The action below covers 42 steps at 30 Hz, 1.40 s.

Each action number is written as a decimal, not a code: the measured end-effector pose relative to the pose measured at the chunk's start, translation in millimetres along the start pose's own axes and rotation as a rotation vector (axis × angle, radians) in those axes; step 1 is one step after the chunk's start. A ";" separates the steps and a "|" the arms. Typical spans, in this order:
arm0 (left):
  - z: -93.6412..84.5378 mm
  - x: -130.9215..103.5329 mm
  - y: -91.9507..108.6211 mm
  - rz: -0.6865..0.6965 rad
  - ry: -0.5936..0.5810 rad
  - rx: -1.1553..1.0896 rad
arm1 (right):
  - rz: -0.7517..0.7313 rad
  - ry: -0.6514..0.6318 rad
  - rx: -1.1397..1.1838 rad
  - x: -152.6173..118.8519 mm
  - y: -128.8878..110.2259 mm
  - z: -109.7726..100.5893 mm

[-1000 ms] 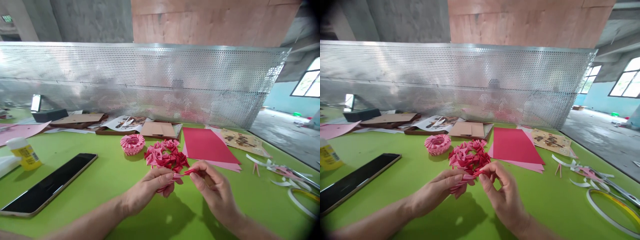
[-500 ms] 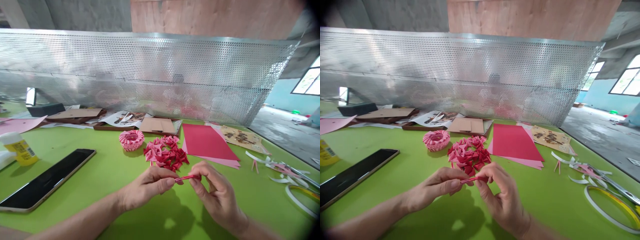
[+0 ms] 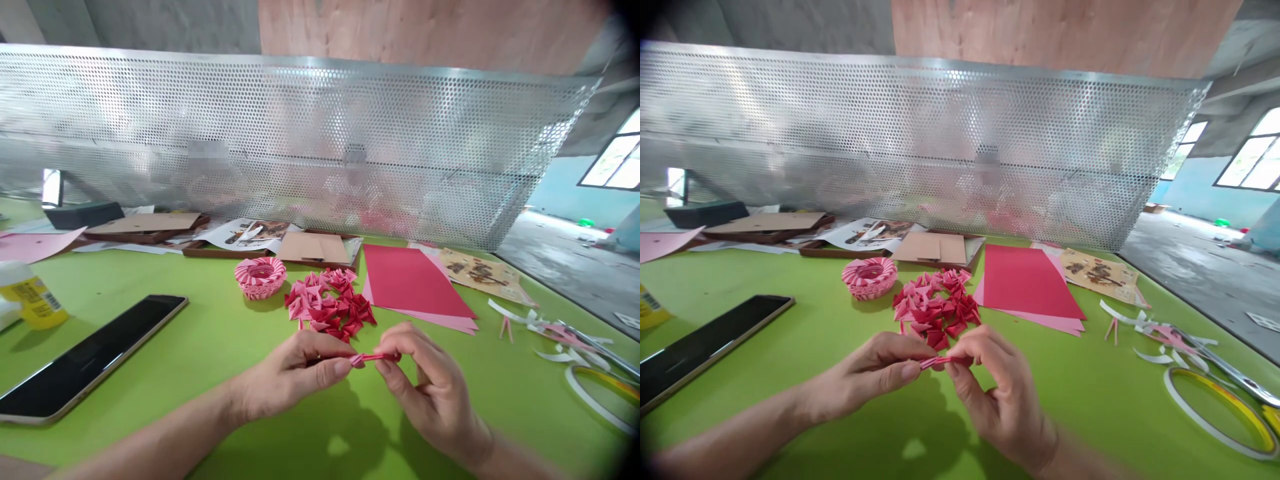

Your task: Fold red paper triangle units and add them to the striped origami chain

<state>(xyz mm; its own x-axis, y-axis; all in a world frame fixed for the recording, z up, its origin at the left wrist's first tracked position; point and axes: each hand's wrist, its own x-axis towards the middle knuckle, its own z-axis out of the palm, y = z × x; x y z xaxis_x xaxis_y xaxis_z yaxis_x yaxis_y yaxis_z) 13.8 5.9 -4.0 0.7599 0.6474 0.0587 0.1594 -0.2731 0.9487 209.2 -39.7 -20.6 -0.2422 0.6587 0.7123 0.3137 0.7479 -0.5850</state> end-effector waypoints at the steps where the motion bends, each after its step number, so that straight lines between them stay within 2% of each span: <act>1: 0.1 0.0 -0.2 -0.002 0.000 0.012 | -0.005 -0.007 -0.006 -0.4 0.4 -0.3; 10: -0.2 -1.5 2.1 0.012 -0.018 0.059 | -0.115 -0.065 -0.068 -2.8 3.5 -1.6; 21: 0.0 -0.5 3.8 0.009 -0.059 0.063 | -0.097 -0.176 -0.071 -2.6 4.3 -5.6; 32: -1.7 -0.5 0.2 -0.017 -0.077 0.033 | -0.151 -0.156 -0.075 -1.2 6.5 -5.5; 42: 1.2 -2.0 0.1 -0.023 -0.074 0.021 | -0.139 -0.211 -0.080 -0.1 5.1 -6.4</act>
<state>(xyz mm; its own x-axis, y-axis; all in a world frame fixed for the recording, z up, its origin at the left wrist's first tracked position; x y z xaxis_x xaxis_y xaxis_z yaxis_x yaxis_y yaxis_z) 13.1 3.7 -4.4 0.7999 0.6000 0.0128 0.1901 -0.2735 0.9429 216.7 -36.5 -21.2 -0.4712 0.5587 0.6825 0.3334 0.8292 -0.4486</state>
